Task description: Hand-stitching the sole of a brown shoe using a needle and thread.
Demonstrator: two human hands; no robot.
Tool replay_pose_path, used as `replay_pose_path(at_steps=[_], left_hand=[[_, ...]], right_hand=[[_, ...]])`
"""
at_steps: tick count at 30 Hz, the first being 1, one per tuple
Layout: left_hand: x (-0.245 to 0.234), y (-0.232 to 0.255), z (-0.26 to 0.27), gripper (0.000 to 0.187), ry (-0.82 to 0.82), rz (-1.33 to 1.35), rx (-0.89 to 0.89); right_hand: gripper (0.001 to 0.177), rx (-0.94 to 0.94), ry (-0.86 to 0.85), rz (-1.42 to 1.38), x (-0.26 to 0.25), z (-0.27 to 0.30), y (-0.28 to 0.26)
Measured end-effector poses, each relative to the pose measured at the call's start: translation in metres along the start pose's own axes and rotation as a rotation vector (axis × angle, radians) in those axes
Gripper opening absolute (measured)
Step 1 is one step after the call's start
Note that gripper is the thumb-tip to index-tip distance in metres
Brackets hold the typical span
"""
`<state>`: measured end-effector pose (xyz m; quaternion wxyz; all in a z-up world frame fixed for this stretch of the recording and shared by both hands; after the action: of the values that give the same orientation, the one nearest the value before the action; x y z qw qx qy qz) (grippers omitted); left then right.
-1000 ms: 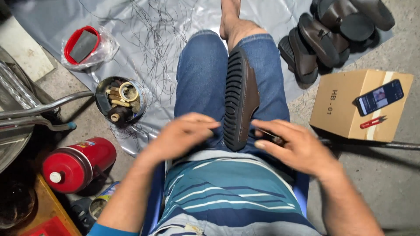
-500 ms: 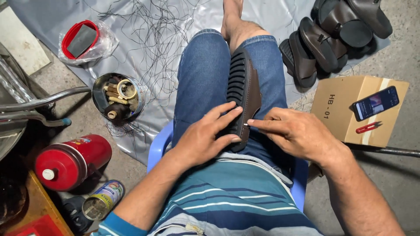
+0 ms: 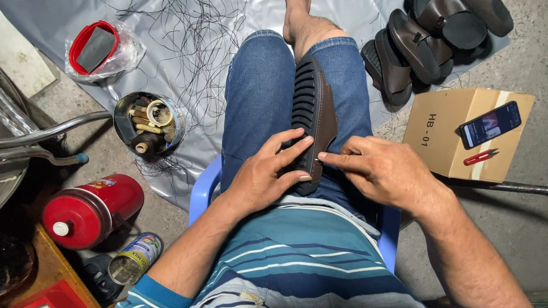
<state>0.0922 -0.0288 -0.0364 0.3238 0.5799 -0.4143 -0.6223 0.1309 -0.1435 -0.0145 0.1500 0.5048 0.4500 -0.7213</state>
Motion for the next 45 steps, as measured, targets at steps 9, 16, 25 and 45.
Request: replay_pose_path(at_steps=[9, 16, 25, 45], left_hand=[[0.004, -0.012, -0.003, 0.053, 0.015, -0.018, -0.09], [-0.007, -0.012, -0.007, 0.054, 0.157, 0.127, -0.14], [-0.004, -0.014, -0.001, 0.053, 0.181, 0.126, -0.161], [-0.002, -0.005, 0.008, 0.011, -0.014, 0.933, -0.493]], right_hand=[[0.041, 0.072, -0.019, 0.265, 0.011, 0.003, -0.008], [0.024, 0.091, 0.384, -0.169, -0.005, 0.001, -0.002], [0.017, 0.096, 0.406, -0.133, 0.0, 0.003, -0.007], [0.016, 0.178, 0.342, -0.164, -0.016, -0.001, -0.015]])
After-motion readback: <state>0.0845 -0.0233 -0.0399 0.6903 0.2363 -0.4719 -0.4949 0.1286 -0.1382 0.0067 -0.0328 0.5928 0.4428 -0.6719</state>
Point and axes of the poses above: each hand's wrist, its own z-axis away from the middle knuckle, its own x-axis out of the palm, y = z × x, the point moved 10 cm from there along -z, towards the middle knuckle, and after that the axes turned 10 degrees about y, right-handed, at the moved point
